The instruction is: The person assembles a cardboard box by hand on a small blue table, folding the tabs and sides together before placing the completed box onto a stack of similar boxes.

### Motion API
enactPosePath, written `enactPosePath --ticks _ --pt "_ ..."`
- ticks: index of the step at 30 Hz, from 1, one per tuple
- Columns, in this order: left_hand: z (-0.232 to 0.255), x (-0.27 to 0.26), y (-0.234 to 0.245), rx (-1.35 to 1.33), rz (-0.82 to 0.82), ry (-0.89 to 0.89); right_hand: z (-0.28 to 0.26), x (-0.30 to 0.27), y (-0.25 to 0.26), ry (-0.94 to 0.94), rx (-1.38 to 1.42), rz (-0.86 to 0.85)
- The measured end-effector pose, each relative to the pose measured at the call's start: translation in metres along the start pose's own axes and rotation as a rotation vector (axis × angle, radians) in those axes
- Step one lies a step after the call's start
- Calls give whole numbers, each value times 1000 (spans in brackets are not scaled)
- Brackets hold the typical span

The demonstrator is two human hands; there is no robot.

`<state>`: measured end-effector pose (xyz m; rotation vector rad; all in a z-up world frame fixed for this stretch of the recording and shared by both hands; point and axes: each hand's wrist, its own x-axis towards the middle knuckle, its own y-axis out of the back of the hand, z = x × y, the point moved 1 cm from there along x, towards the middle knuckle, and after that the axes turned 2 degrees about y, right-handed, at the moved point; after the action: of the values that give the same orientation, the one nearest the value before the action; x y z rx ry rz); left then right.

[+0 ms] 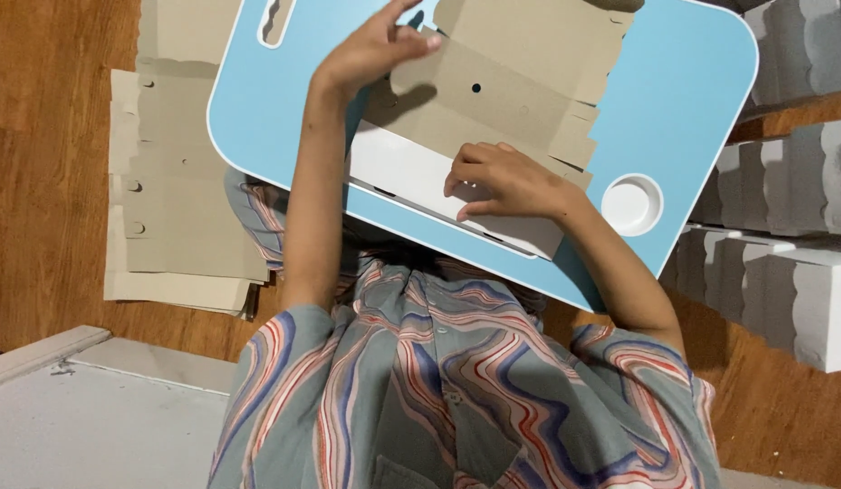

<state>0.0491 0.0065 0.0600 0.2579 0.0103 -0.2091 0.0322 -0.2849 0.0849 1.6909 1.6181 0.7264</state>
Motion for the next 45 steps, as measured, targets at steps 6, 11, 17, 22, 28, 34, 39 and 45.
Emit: enactPosePath --ticks 6,11,17,22,28,34,39,45 --pt "28 -5 10 -110 -265 -65 2 -2 -3 -14 35 38" --pt "14 -10 10 -202 -364 -63 -16 4 6 126 -156 376" --pt "5 -9 10 -73 -417 -116 -2 -10 14 -243 -640 819" --pt "8 -8 10 20 -484 -234 17 -20 19 -508 -425 491" --pt "12 -14 11 -103 -516 -240 4 -21 28 -203 -736 796" --pt "26 -25 10 -362 -101 -242 -4 -23 33 -64 -856 973" --pt "17 -27 7 -530 21 -171 -10 -17 32 5 -878 964" --pt "0 -19 1 -490 43 -139 -7 -19 34 -132 -873 667"
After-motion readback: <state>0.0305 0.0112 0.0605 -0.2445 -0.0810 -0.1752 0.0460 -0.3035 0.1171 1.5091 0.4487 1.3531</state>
